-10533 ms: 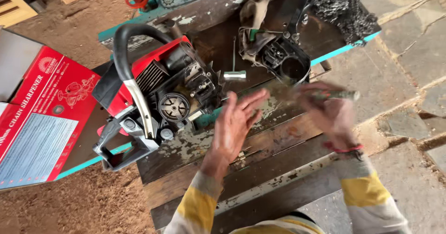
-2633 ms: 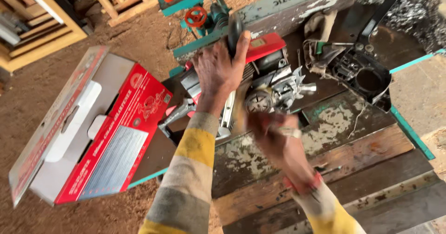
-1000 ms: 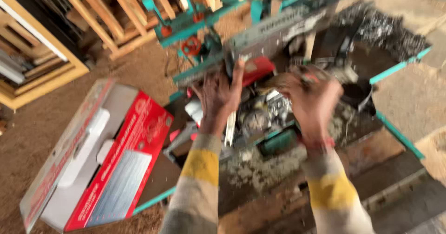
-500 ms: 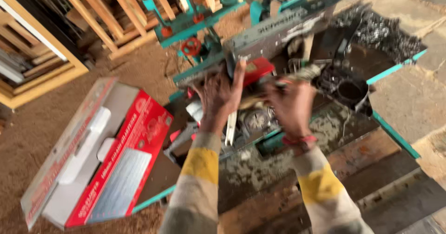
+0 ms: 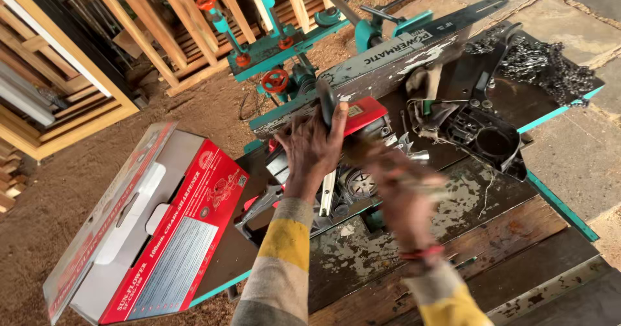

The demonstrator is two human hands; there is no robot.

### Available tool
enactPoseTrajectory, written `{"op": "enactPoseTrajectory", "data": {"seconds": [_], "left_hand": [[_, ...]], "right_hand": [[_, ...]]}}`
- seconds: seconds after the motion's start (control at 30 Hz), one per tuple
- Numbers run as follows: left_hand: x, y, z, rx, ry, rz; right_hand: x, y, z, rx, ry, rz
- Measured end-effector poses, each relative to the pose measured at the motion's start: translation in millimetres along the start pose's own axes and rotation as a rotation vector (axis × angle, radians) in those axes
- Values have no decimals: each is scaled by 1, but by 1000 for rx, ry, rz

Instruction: The person cleans a red and black chainsaw using a brush and a T-handle wrench. They scrub the engine casing, air filter area, and handle with the brush, then use the wrench to clean crevices and remove debris from the tool's components.

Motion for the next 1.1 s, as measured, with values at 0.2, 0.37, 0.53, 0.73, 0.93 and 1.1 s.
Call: {"op": "enactPoseTrajectory", "data": {"seconds": [0.2,0.37,0.53,0.73,0.93,1.1], "left_hand": [[-2,2,-2,58,14,48],[1,-2,1,-10,-28,31],[5,-8,5,32,-5,34],[6,-14,6,27,-36,52],[15,-25,4,-55,-139,143],[11,-21,9,-107,-8,35]], "right_hand": [[-9,12,0,-228,168,201],[-37,-5,-7,26,80,-99],[-32,23,30,-164,9,282],[-11,20,55,-41,-181,164],[-4,26,48,123,156,59],[-31,60,72,-237,186,291]]}}
Point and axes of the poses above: each hand's wrist, its own z-axis towards the middle knuckle, its own y-axis out of the back of the hand, x = y × z, the point moved 2 cm from there along z, towards the middle knuckle, and after that the axes turned 14 degrees about z, right-handed, at the moved point
